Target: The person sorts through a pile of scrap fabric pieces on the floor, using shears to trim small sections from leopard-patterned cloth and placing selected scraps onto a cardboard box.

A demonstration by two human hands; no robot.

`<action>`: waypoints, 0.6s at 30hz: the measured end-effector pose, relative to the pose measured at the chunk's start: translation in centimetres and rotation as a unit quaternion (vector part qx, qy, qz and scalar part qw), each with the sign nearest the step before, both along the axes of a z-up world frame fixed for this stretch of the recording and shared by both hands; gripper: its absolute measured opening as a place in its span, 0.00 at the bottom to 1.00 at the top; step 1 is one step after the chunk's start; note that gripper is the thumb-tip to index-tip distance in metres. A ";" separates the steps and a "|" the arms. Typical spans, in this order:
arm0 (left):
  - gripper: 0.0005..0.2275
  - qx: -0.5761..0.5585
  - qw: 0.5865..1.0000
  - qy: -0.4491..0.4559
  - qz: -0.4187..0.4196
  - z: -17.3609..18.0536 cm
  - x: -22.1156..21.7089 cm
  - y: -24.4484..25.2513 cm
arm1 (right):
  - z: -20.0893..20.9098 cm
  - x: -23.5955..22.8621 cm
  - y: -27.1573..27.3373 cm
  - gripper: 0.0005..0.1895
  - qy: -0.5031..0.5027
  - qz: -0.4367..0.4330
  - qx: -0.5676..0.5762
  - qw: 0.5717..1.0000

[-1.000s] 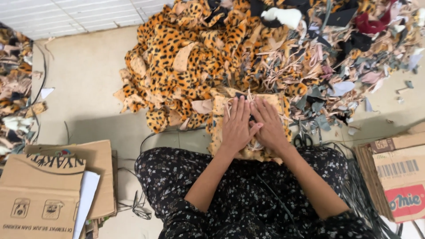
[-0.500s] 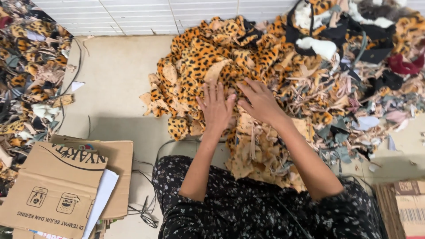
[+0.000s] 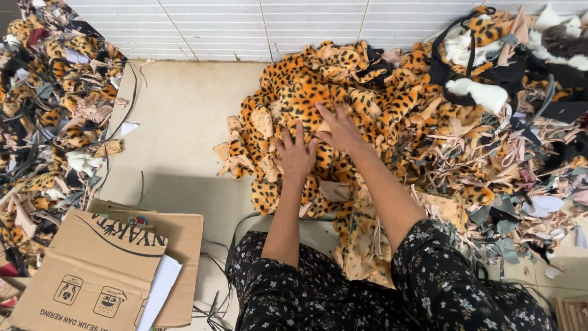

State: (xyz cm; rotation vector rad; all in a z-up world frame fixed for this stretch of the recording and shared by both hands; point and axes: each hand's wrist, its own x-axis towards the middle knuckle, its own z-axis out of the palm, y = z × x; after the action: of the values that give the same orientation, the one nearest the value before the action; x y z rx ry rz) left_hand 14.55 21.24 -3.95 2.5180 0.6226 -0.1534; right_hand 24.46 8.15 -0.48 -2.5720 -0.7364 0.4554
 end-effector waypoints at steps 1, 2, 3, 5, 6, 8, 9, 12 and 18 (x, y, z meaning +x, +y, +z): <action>0.30 -0.001 1.000 0.001 -0.001 0.0 -0.1 -0.3 | 0.2 0.2 -0.7 0.41 0.001 -0.001 -0.001 1.000; 0.31 0.002 1.000 0.000 -0.018 -0.1 -0.3 -0.6 | 0.3 0.1 -1.4 0.39 0.029 -0.009 0.001 1.000; 0.31 0.006 0.999 -0.001 -0.035 -0.2 -0.7 -0.8 | 0.4 0.1 -2.1 0.37 0.057 -0.018 0.002 0.998; 0.31 0.014 0.999 0.009 -0.048 0.0 -1.4 -1.9 | 2.1 -0.6 -3.4 0.36 0.095 -0.011 -0.010 0.995; 0.31 0.023 0.998 0.018 -0.062 0.1 -1.8 -2.5 | 3.0 -1.0 -4.1 0.35 0.132 -0.005 -0.021 0.991; 0.31 0.025 0.996 0.018 -0.081 0.5 -2.7 -3.9 | 3.3 -1.6 -5.8 0.34 0.151 -0.011 -0.033 0.988; 0.30 0.028 0.994 0.017 -0.100 0.7 -3.1 -4.5 | 3.4 -1.9 -6.6 0.34 0.169 -0.016 -0.045 0.984; 0.30 0.028 0.993 0.022 -0.111 1.0 -3.6 -5.3 | 7.7 -3.9 -7.1 0.37 0.220 -0.036 -0.050 0.973; 0.26 0.037 0.991 -0.131 0.009 0.6 -2.2 -5.4 | 2.4 0.9 -7.9 0.29 0.109 -0.150 0.045 0.982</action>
State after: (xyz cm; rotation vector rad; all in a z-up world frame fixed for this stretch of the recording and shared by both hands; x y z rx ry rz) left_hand 12.31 15.87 -3.31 2.5449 0.5512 0.2087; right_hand 25.33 0.23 1.91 -2.4418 -0.2799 0.5789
